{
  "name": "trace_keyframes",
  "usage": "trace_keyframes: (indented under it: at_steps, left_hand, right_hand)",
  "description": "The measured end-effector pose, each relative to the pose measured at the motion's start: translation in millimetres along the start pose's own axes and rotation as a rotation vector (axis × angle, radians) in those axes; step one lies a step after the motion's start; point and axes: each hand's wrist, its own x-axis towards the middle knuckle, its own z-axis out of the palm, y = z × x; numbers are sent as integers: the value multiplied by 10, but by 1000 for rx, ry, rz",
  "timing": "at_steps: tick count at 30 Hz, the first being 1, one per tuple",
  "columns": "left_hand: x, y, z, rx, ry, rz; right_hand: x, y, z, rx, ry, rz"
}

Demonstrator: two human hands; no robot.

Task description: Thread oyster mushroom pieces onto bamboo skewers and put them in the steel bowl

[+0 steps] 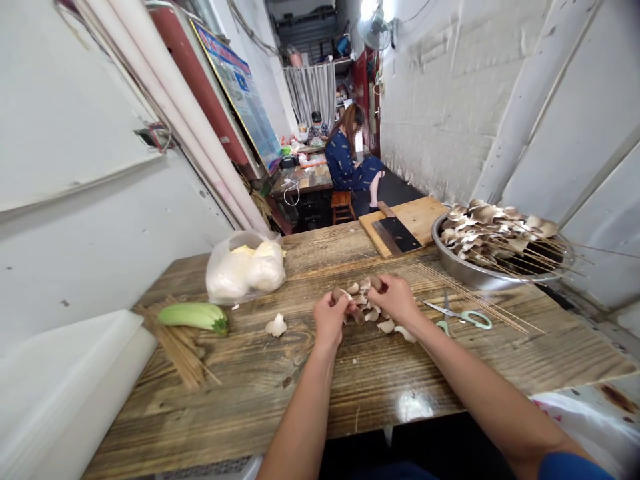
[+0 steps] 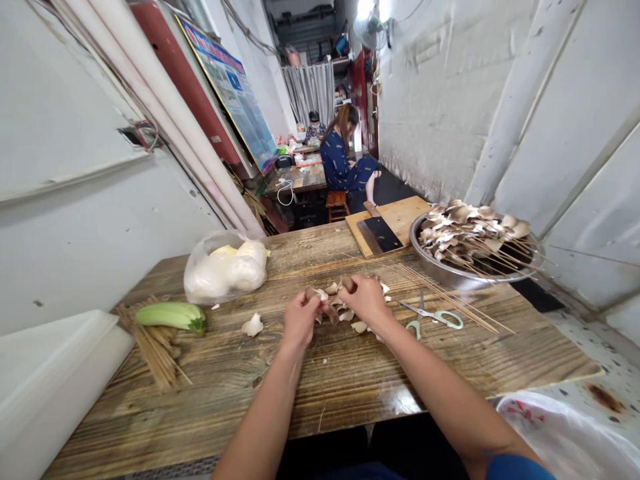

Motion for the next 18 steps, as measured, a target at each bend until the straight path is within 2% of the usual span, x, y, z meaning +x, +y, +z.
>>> trace_keyframes:
  at_steps: [2,6,9,11,14,16,18]
  left_hand:
    - [24,-16,-23,135,4,33]
    - [8,-34,-9,393,-110,133]
    - [4,60,-100,536,-24,194]
    - [18,187,-289,691,73,251]
    - [43,370,-698,1076,309,297]
    - [51,421,-949,1301,421,162]
    - [56,405,-1120,1409,394,21]
  right_hand:
    - [41,54,-27,-61,10,18]
    - [76,118,-56,-191,-96,3]
    - [69,121,-73,-252,-114,-22]
    - [58,112,-86,-253,-93,-40]
    - [32,84,-93,-232,-9,-58]
    - [6,57,-81,-226,46,-82]
    - [-26,26,-57,-213,75,-109]
